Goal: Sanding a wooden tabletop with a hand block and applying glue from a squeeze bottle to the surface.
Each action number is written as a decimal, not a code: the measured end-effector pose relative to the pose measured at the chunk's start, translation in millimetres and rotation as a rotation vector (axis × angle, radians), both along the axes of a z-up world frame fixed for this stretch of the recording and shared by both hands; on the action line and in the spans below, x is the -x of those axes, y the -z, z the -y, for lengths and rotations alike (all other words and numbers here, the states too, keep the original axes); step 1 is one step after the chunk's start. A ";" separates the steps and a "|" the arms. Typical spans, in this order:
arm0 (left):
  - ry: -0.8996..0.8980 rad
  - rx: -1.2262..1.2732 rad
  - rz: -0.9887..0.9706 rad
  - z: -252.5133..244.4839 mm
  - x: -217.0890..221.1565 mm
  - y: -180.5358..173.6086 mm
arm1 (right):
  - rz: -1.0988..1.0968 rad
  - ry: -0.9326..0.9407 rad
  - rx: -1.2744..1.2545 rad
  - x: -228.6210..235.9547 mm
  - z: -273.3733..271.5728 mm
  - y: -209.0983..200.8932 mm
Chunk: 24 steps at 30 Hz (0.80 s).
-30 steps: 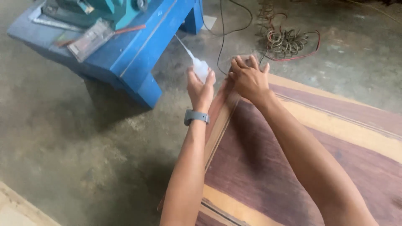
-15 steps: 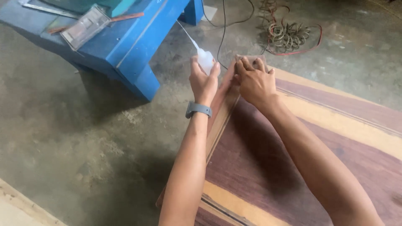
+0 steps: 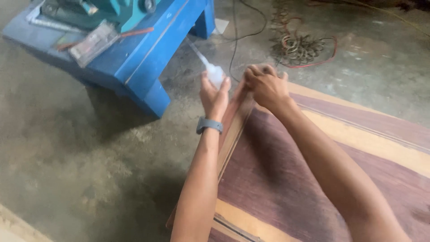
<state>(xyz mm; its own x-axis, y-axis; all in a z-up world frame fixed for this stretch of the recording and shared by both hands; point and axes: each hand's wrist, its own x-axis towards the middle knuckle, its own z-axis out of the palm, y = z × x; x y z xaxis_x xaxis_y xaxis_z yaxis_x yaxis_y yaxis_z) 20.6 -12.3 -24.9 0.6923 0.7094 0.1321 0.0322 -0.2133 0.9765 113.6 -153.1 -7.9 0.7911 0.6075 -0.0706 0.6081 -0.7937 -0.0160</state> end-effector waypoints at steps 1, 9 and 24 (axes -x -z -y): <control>-0.002 0.034 0.025 -1.3 -2.1 -3.6 | -0.002 0.006 -0.043 -13.7 -8.8 -1.7; -0.009 -0.001 0.024 0.0 -2.0 3.9 | 0.043 0.020 0.013 28.0 13.8 -5.6; -0.040 -0.044 0.021 1.6 -3.8 6.5 | 0.286 -0.085 -0.013 -3.5 4.7 4.1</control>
